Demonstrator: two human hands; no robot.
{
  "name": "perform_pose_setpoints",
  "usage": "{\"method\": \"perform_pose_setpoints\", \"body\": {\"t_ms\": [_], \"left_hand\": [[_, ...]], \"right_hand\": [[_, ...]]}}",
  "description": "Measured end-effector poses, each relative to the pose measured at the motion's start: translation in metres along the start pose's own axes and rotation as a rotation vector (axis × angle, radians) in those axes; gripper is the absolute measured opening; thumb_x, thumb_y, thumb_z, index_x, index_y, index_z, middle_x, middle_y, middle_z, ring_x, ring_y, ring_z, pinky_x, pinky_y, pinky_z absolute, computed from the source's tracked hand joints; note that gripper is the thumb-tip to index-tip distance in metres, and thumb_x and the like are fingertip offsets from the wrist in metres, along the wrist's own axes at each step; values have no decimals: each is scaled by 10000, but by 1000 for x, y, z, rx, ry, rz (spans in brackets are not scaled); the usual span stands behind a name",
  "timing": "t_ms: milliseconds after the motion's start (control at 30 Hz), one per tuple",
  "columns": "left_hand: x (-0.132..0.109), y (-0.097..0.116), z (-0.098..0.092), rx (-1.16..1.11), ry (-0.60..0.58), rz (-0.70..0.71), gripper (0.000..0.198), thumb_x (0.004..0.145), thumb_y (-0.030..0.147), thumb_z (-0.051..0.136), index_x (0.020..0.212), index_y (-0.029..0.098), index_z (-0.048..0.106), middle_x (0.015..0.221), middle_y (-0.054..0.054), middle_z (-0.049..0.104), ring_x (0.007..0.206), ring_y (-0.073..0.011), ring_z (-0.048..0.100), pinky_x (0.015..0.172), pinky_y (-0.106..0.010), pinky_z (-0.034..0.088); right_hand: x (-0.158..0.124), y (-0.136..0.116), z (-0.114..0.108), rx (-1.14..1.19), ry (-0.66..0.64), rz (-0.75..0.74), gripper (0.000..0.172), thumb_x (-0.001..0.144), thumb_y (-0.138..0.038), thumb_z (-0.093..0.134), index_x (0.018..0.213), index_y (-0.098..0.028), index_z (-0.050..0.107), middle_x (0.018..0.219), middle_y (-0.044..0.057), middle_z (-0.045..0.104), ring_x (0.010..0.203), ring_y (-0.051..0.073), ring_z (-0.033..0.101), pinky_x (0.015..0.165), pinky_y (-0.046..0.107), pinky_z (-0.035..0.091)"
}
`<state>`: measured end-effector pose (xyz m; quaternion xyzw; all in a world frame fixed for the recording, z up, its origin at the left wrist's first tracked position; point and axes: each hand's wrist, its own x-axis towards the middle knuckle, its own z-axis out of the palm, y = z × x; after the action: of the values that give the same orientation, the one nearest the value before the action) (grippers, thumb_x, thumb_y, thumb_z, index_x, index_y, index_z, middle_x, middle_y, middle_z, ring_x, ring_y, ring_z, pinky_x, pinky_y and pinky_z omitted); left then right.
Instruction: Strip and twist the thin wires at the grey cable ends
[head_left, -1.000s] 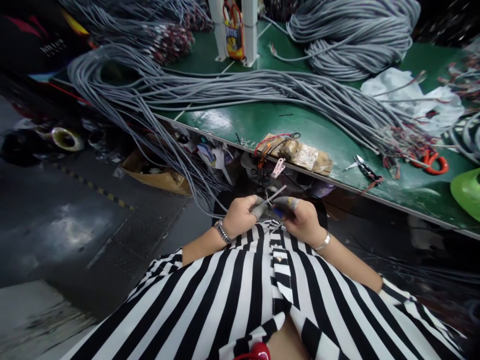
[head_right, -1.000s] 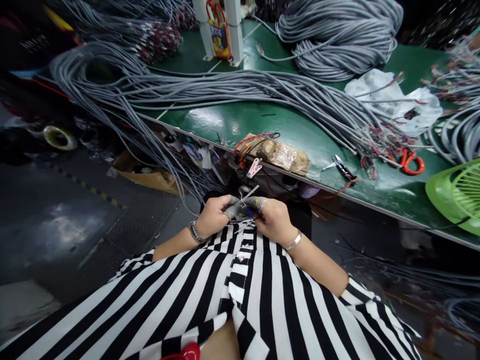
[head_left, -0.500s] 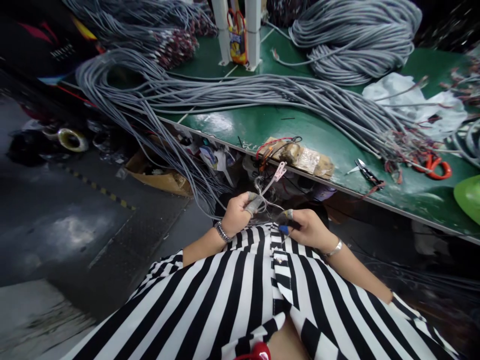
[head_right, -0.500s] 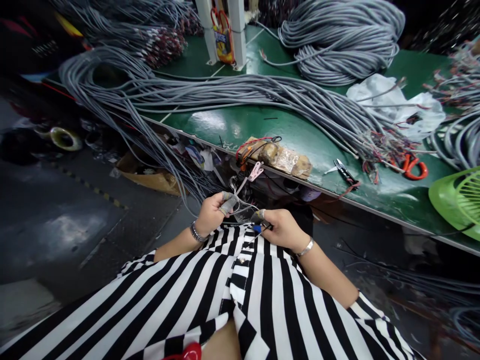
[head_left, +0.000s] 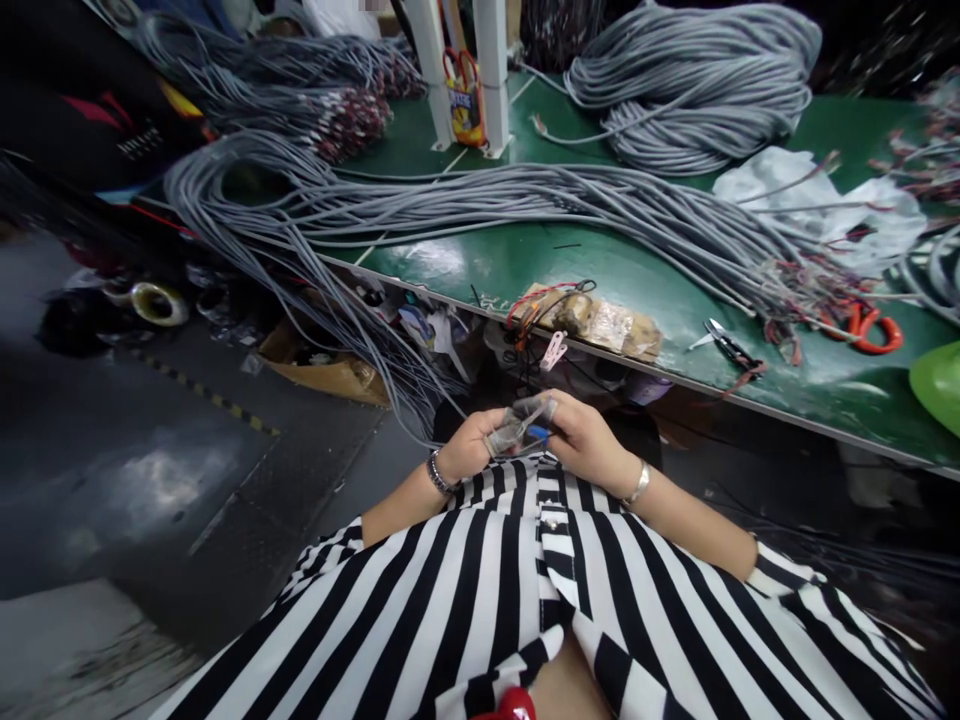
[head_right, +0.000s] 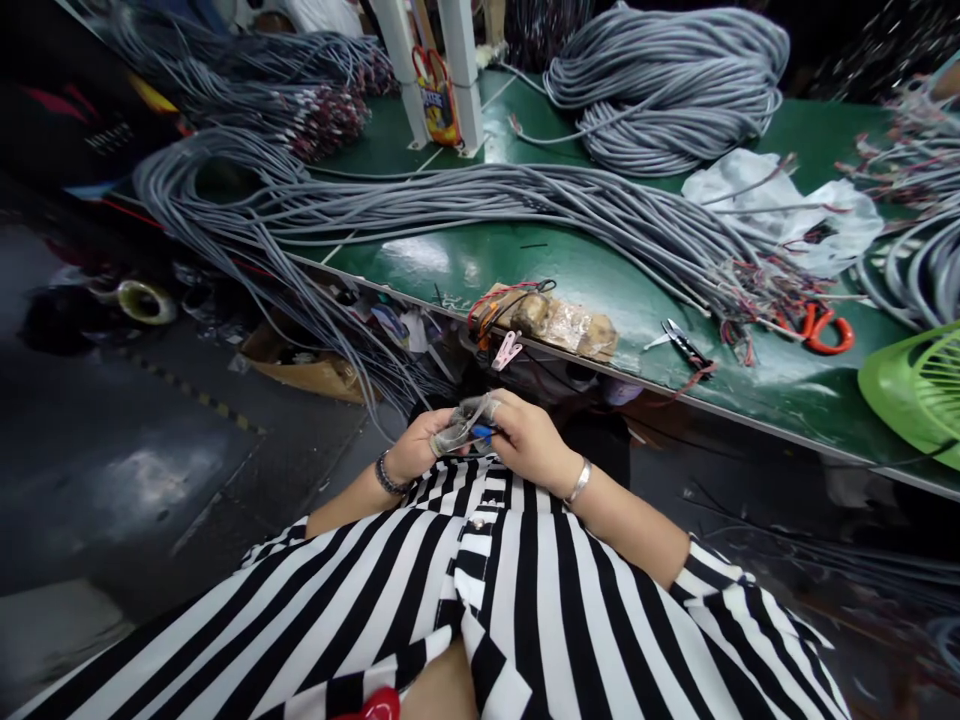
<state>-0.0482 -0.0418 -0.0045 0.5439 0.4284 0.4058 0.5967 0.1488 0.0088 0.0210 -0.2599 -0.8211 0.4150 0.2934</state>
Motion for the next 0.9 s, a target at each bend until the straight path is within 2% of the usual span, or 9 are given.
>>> {"method": "perform_pose_setpoints", "body": {"t_ms": [67,200,300,433,533,667,733,833,900], "left_hand": [[-1,-2,-3,-41,-23,-6,402,802,492,616,681,108,610,614,-22,570,555,-82,473,562,-207,376],[0,-6,-4,-168,-37,4,440,753,523,657,667,92,625,575,-25,561,524,-81,467,536,-209,378],[2,-4,-5,-235,-46,-22,392,722,473,708,717,85,656,584,-31,575,514,-83,482,517,-207,389],[6,7,-11,-182,52,73,340,721,425,726,771,91,688,633,-42,600,545,-92,523,520,-201,422],[13,14,-17,7,164,149,274,731,370,729,772,102,697,662,-38,615,595,-101,553,564,-201,459],[31,14,-19,143,287,213,258,754,342,709,877,115,712,681,-30,640,627,-106,576,610,-208,491],[39,12,-18,167,292,208,251,769,335,694,888,115,713,680,-27,644,626,-103,579,612,-206,494],[49,11,-15,189,275,189,243,782,329,678,887,113,710,699,-32,662,619,-99,581,610,-204,492],[53,11,-15,191,265,186,244,789,326,669,902,113,707,733,-40,678,630,-101,588,618,-205,493]], "right_hand": [[0,4,-3,-51,-35,-44,116,848,-187,517,856,-191,633,810,44,595,748,150,552,697,275,453],[-7,21,-13,128,2,13,223,888,-306,524,726,-166,587,653,-3,518,605,103,460,589,233,388],[-12,42,-18,318,203,238,278,841,-419,594,722,-168,575,616,-21,494,549,86,412,523,223,347],[-15,64,-20,603,568,529,350,772,-511,650,712,-189,524,497,-84,307,420,51,224,406,203,186],[-14,69,-17,656,486,571,418,806,-579,576,701,-175,550,467,-82,291,407,51,246,405,204,216],[5,67,-13,737,336,551,458,808,-612,551,802,-157,606,640,-3,531,493,65,410,458,210,327],[21,63,-13,854,270,592,480,768,-629,588,818,-152,608,722,16,570,478,47,364,415,192,264],[41,57,-15,1000,168,657,474,726,-616,641,764,-147,582,644,-20,507,431,19,219,382,178,121],[49,54,-14,991,199,652,448,709,-583,677,711,-153,550,570,-52,436,418,15,174,382,181,96]]}}
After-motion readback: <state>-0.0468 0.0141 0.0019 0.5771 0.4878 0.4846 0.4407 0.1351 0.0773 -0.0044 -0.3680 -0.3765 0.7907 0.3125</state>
